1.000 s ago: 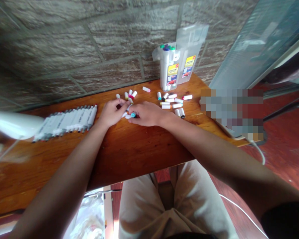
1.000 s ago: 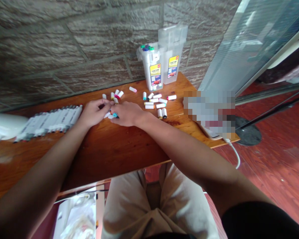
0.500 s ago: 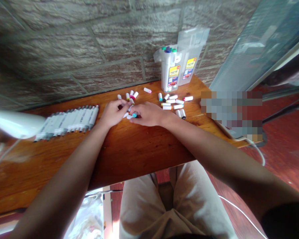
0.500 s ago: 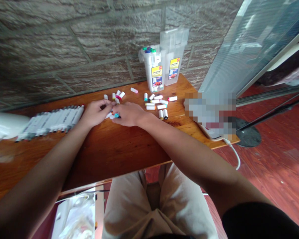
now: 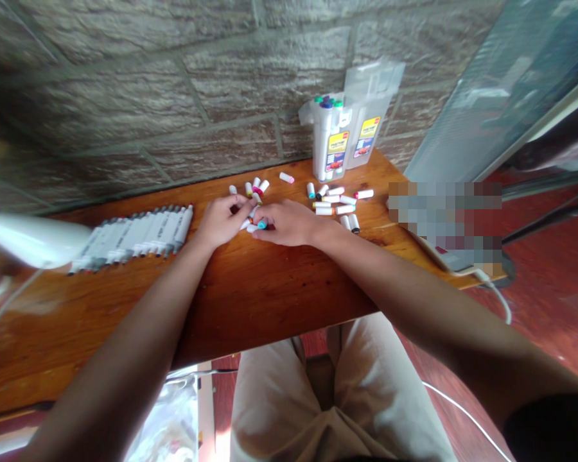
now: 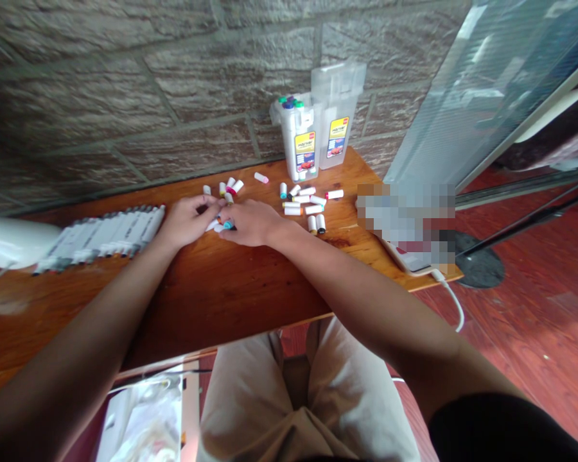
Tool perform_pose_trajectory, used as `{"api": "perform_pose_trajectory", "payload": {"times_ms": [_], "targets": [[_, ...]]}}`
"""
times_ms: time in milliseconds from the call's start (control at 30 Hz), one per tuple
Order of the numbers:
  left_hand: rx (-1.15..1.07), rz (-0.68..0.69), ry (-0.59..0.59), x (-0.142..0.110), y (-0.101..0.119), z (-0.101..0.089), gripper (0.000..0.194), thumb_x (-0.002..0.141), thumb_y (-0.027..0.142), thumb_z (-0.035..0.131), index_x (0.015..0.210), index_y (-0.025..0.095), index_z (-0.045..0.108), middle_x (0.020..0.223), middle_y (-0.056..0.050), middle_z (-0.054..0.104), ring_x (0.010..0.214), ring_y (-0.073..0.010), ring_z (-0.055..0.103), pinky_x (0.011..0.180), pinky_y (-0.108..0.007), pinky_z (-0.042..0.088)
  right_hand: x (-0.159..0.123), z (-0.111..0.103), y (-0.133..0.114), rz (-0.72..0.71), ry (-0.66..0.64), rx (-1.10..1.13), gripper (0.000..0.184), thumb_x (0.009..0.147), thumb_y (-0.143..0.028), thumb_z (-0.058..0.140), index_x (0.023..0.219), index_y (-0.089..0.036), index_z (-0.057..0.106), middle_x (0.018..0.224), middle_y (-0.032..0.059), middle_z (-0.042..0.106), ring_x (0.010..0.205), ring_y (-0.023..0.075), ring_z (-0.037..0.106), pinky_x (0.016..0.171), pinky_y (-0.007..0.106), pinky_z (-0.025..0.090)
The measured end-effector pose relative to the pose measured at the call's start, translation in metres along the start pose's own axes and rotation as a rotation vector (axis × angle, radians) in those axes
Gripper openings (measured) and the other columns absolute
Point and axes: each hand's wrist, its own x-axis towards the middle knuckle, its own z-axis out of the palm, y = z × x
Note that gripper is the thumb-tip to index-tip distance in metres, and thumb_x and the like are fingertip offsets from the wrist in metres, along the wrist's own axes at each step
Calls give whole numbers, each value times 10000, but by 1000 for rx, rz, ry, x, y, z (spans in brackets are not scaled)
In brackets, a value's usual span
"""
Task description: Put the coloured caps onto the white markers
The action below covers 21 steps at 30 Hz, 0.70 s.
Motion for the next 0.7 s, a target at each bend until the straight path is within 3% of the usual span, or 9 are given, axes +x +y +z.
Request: {"api": "perform_pose_trajectory", "payload": {"times_ms": [700], "targets": [[-1,2,-1,0,-2,1,332,915,441,570,854,170,754,877,-36,800,809,-173,680,776,-274,483,-2,0,-1,5,13,0,272,1015,-358,608,1161,-167,736,1169,87,760,1050,235,697,844,308,422]]}}
